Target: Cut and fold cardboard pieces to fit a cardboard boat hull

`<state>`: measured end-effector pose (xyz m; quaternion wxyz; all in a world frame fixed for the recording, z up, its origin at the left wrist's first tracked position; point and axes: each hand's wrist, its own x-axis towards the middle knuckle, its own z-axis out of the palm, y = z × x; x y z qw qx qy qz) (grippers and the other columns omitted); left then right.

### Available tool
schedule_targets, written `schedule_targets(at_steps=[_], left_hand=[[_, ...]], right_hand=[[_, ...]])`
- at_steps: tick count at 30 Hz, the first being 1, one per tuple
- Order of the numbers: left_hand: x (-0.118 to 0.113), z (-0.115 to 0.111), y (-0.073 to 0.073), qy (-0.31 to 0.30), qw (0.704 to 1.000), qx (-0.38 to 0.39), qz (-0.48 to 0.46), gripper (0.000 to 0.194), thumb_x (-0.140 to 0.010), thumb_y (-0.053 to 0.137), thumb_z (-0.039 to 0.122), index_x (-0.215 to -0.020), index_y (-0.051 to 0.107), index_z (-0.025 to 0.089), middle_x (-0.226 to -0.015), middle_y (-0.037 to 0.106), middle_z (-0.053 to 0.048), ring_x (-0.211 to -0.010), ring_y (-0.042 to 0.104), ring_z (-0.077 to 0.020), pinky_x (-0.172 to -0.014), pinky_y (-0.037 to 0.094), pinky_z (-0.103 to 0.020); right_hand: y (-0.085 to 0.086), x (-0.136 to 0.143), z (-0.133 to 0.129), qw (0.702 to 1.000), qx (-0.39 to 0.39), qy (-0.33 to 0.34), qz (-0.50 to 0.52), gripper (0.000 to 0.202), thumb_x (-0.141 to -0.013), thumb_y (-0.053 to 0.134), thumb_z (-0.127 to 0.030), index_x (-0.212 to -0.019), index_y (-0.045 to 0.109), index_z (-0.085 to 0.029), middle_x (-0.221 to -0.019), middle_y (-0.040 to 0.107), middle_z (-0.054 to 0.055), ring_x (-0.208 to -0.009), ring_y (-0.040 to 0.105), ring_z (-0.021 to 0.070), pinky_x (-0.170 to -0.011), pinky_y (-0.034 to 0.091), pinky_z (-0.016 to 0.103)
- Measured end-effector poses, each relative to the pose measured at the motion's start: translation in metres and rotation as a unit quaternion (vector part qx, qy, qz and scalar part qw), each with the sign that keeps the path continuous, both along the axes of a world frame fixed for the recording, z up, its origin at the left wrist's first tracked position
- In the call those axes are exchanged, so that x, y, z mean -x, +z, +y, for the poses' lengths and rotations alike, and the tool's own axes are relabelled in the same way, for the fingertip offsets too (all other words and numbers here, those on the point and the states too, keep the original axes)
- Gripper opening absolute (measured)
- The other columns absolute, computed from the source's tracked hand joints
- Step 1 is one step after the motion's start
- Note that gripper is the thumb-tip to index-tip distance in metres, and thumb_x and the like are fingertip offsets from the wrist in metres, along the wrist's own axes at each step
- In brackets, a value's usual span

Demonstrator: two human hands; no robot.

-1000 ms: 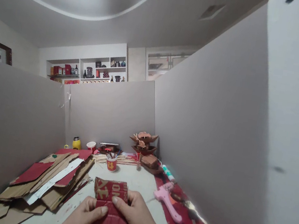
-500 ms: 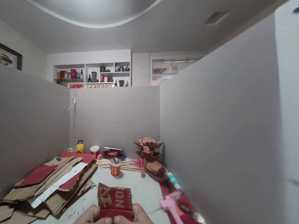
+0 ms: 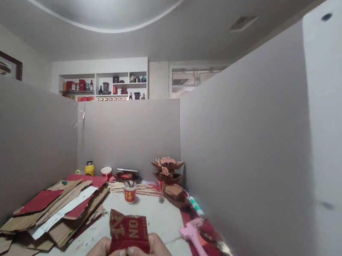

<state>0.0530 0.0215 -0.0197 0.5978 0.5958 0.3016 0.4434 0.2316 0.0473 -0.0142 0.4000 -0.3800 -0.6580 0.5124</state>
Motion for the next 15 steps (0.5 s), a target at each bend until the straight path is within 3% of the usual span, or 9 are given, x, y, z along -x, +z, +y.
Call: schedule_targets(at_steps=[8,15], left_hand=[[0.003,0.007,-0.014,0.04,0.999,0.005,0.015,0.059,-0.068,0.066,0.065,-0.084,0.073,0.008,-0.064,0.065,-0.006,-0.056,0.05,-0.0127,-0.058,0.036,-0.023],[0.004,0.005,-0.004,0.026,0.997,-0.054,0.057,0.056,-0.075,0.06,0.062,-0.078,0.074,0.008,-0.06,0.059,-0.003,-0.052,0.041,-0.0086,-0.052,0.032,-0.02]], right_hand=[[-0.004,-0.002,0.003,1.0,-0.002,0.001,0.011,0.044,-0.067,0.072,-0.045,-0.094,0.062,-0.011,-0.091,0.07,0.008,-0.091,0.063,0.0292,-0.075,0.05,0.035],[-0.002,0.003,0.0,0.999,-0.029,0.016,0.022,0.041,-0.068,0.071,-0.046,-0.091,0.067,-0.012,-0.087,0.071,0.006,-0.086,0.063,0.0263,-0.073,0.049,0.032]])
